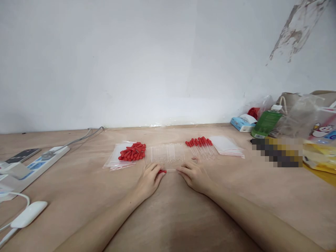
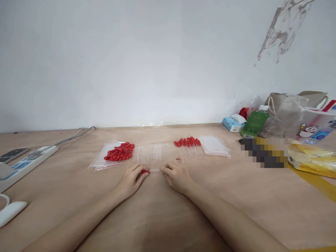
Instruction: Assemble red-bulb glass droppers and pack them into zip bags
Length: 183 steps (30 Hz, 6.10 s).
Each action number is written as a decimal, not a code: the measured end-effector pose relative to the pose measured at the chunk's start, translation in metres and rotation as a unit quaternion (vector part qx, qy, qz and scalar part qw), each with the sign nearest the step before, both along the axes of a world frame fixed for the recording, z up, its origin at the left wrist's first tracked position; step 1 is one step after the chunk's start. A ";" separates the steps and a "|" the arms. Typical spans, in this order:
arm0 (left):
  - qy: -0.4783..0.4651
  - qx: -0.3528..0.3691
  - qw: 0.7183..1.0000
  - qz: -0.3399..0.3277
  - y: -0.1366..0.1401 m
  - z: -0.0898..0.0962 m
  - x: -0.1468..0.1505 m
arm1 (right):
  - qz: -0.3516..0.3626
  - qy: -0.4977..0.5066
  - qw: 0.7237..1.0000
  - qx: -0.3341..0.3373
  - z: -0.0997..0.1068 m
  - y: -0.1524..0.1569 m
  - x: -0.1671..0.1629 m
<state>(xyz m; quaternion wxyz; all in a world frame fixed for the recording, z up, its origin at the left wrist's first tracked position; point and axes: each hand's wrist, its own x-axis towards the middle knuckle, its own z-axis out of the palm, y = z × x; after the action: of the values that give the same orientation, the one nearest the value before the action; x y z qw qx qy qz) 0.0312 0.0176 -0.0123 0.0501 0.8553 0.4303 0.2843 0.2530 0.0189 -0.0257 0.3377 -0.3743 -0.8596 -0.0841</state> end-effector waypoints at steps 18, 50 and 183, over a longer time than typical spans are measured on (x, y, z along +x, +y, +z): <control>-0.081 -0.039 0.996 -0.019 -0.002 -0.005 0.002 | 0.056 -0.015 0.998 0.011 -0.007 0.005 0.001; 0.020 0.039 0.996 -0.078 -0.006 0.001 0.003 | 0.069 -0.069 0.994 -0.049 0.008 -0.002 -0.013; -0.062 -0.086 0.989 -0.102 -0.011 0.002 0.005 | 0.058 -0.058 0.996 -0.030 0.003 -0.007 -0.007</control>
<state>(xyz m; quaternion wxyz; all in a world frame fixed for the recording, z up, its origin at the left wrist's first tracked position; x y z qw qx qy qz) 0.0363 0.0062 -0.0104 0.1787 0.8678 0.3600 0.2922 0.2462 0.0119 -0.0225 0.2805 -0.3285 -0.8998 -0.0606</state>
